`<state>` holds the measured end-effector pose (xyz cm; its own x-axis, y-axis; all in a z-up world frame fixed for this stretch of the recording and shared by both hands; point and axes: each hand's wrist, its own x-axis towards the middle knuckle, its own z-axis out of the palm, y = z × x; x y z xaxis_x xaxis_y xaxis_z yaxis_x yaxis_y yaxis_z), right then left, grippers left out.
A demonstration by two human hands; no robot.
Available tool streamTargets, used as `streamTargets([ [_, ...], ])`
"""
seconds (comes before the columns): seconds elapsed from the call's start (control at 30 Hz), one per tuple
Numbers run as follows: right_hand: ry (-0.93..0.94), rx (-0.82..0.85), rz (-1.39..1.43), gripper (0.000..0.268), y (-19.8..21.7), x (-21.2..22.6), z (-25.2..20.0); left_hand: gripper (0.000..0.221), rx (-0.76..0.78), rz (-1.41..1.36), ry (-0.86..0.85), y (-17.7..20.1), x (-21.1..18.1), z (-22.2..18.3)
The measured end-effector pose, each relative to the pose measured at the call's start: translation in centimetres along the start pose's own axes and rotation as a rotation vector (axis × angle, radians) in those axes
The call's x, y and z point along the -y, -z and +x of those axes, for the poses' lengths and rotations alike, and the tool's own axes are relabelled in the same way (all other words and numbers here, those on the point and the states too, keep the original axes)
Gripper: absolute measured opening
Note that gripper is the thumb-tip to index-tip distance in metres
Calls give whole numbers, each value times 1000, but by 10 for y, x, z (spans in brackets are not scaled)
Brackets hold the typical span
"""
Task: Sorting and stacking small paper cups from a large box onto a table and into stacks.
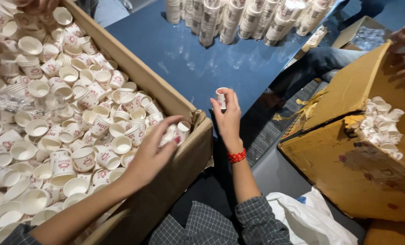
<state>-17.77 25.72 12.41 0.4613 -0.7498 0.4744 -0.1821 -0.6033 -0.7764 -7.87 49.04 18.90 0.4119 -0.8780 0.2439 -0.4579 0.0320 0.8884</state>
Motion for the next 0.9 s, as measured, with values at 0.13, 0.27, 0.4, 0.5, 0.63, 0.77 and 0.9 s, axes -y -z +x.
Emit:
streamTargets([
  [0.13, 119, -119, -5, 36, -5, -2, -12, 54, 53, 187, 258, 25, 44, 12],
  [0.27, -60, -138, 39, 43, -6, -10, -13, 74, 429, 698, 405, 15, 84, 8],
  [0.4, 128, -171, 24, 38, -10, -24, -18, 95, 428, 637, 308, 5, 117, 1],
  [0.5, 185, -304, -49, 39, 6, 7, -28, 94, 469, 560, 387, 13, 98, 5],
  [0.63, 125, -380, 60, 28, 21, 30, -65, 96, 434, 569, 345, 24, 92, 10],
  [0.77, 139, -93, 291, 31, 34, 75, -80, 73, 162, 368, 188, 32, 55, 14],
  [0.9, 324, 244, 289, 49, 32, 120, -97, 72, 14, 402, 194, 11, -25, 4],
])
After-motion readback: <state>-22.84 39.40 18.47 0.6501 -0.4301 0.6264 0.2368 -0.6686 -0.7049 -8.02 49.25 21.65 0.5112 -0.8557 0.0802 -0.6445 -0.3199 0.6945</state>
